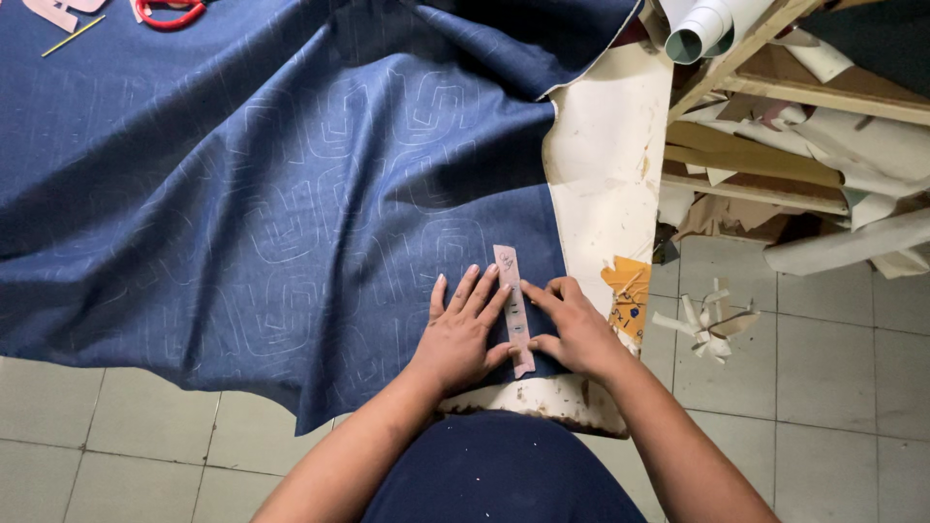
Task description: The person uses a ruler and a marking tool to draw straight lines on a large piece of blue fabric laid on a table. They repeatedly reposition the ruler and mark along its edge to create a series of parallel lines across the fabric surface.
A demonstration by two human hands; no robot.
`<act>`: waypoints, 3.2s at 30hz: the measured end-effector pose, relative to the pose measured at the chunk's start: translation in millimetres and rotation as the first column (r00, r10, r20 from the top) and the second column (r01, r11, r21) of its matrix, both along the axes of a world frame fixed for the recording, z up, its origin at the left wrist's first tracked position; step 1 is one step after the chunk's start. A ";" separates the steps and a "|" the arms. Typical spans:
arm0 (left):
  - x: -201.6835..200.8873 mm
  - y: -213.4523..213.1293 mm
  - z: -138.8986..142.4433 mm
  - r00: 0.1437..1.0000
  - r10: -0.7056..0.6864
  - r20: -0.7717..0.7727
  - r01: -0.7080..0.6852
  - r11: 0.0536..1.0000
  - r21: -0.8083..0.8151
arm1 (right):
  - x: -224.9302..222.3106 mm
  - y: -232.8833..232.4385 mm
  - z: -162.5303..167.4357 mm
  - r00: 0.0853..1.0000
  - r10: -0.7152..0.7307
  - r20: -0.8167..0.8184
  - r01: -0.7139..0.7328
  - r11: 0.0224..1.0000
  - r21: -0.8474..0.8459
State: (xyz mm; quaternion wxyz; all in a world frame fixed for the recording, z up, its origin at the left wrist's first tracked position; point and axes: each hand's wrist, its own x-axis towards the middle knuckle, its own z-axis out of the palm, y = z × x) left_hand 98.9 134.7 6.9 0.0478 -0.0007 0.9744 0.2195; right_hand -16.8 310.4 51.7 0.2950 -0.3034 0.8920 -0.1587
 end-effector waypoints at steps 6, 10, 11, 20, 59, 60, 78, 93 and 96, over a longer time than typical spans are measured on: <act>0.1 0.1 -2.7 1.000 -0.007 0.000 0.007 1.000 -0.001 | 0.0 -7.1 6.4 0.999 -0.040 0.033 0.037 0.996 0.084; 0.1 -1.0 -5.1 1.000 -0.007 -0.011 0.007 1.000 -0.003 | -0.2 -9.1 6.7 0.997 -0.050 0.063 0.043 0.993 0.114; 0.0 -0.9 -5.1 1.000 -0.006 -0.011 0.006 1.000 -0.007 | -0.3 -8.8 5.9 0.997 -0.048 0.062 0.041 0.993 0.110; -9.4 3.2 18.6 0.998 0.003 0.069 -0.003 1.000 -0.007 | -22.8 -13.8 -6.0 0.977 -0.213 0.002 0.204 0.936 -0.287; -23.8 -4.0 38.0 0.983 -0.004 0.182 0.001 1.000 0.015 | -50.9 -49.2 -16.0 0.955 -0.100 -0.280 -0.050 0.875 -0.482; -24.2 -4.1 38.8 0.982 -0.007 0.188 0.005 1.000 0.013 | -49.8 -48.2 -15.8 0.948 -0.109 -0.300 -0.050 0.877 -0.478; -29.7 19.0 47.7 0.988 0.004 0.157 0.000 1.000 -0.025 | 30.4 39.7 2.1 0.968 0.031 -0.249 -0.129 0.913 -0.387; -26.3 14.7 40.7 0.999 -0.035 -0.020 0.033 0.997 -0.067 | 68.8 67.0 7.7 0.982 -0.130 -0.137 0.051 0.881 -0.470; -26.1 15.1 45.0 0.999 -0.037 0.022 0.039 0.998 -0.056 | 73.2 70.4 10.4 0.983 -0.108 -0.151 0.027 0.887 -0.461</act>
